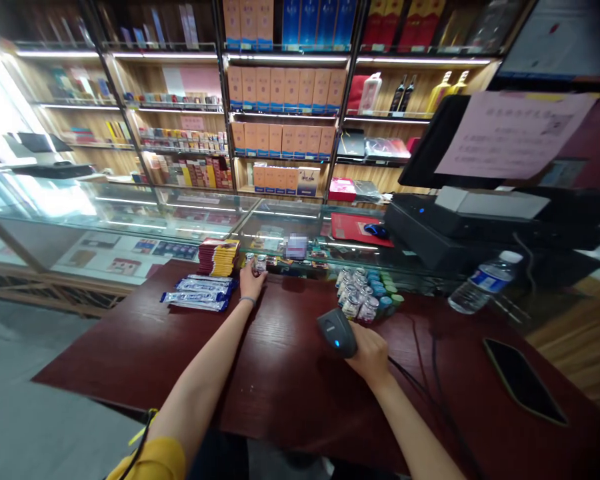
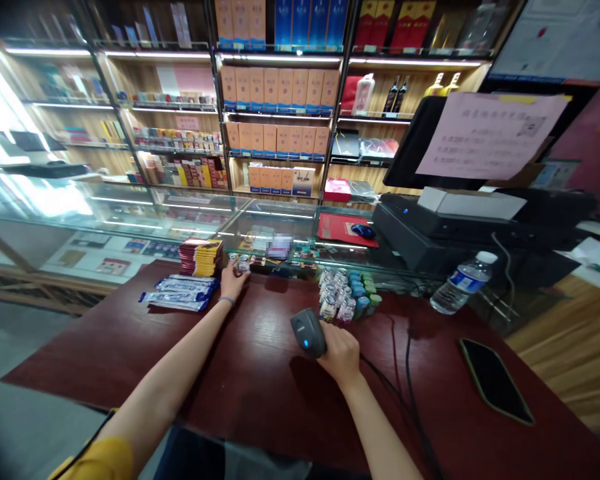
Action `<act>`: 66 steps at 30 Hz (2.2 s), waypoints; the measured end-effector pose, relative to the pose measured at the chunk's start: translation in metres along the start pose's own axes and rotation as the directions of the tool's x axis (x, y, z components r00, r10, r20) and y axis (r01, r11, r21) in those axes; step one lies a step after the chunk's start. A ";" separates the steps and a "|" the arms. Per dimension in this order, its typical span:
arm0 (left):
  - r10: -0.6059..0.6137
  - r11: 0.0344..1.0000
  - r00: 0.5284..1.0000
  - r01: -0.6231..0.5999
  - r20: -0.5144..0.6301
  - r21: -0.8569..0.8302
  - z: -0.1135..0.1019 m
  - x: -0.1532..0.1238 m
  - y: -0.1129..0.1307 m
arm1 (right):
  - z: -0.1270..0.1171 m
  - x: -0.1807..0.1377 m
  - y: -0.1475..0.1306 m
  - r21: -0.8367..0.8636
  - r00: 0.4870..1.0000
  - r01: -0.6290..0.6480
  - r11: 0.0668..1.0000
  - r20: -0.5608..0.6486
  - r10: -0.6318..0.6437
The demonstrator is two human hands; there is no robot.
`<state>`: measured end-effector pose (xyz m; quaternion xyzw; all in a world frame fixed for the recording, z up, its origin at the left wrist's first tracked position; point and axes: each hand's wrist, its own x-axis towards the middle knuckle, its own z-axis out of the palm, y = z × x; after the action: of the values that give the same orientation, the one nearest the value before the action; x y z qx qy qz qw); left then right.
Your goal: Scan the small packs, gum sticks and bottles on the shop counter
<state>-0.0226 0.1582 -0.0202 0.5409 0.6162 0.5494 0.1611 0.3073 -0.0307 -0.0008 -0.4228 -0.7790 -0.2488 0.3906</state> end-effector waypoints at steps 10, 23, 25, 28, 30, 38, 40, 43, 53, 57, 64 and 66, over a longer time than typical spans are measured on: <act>0.014 0.990 0.999 -0.007 -0.050 0.141 0.010 -0.001 0.001 | 0.000 0.000 0.000 0.021 0.999 -0.015 1.000 0.031 0.014; 0.054 0.966 0.998 -0.046 -0.024 0.253 0.006 -0.006 0.009 | -0.003 0.000 -0.005 0.054 0.999 0.031 0.998 0.020 -0.032; 0.047 0.963 0.999 -0.040 -0.019 0.268 0.008 -0.006 0.009 | -0.002 -0.001 -0.004 0.048 0.999 0.038 0.998 0.016 -0.038; 0.026 0.960 0.999 -0.018 -0.024 0.279 0.011 -0.006 0.008 | -0.001 -0.001 -0.003 0.044 0.999 0.032 0.999 0.004 -0.032; 0.005 0.963 0.999 0.005 -0.039 0.269 0.012 -0.004 0.007 | -0.001 -0.001 -0.001 0.046 1.000 0.025 0.999 0.004 -0.026; -0.005 0.995 1.000 0.003 -0.025 -0.099 0.001 -0.017 0.019 | 0.000 -0.002 0.003 0.052 1.000 -0.009 0.999 -0.003 0.009; -0.057 0.943 0.997 0.073 0.059 -0.326 -0.002 -0.031 0.026 | 0.000 -0.003 0.004 0.057 1.000 -0.027 0.998 -0.007 0.028; -0.135 0.707 0.949 0.294 0.285 -0.643 -0.004 -0.055 0.036 | -0.004 -0.003 0.004 0.060 0.999 -0.032 0.998 -0.016 0.033; -0.090 0.516 0.771 0.577 0.630 -0.633 -0.024 -0.088 0.055 | -0.023 0.007 -0.010 0.142 0.985 0.125 0.982 0.098 -0.140; -0.082 0.540 0.781 0.557 0.619 -0.631 -0.024 -0.089 0.057 | -0.023 0.008 -0.014 0.172 0.972 0.166 0.971 0.140 -0.191; -0.051 0.605 0.803 0.498 0.594 -0.621 -0.024 -0.087 0.061 | -0.023 0.010 -0.016 0.168 0.962 0.162 0.973 0.194 -0.193; -0.047 0.612 0.802 0.494 0.595 -0.617 -0.024 -0.087 0.061 | -0.024 0.010 -0.017 0.175 0.962 0.154 0.972 0.200 -0.188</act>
<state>0.0196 0.0618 0.0051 0.4483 0.3432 0.5508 0.6147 0.2990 -0.0519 0.0203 -0.3458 -0.8675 -0.1722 0.3133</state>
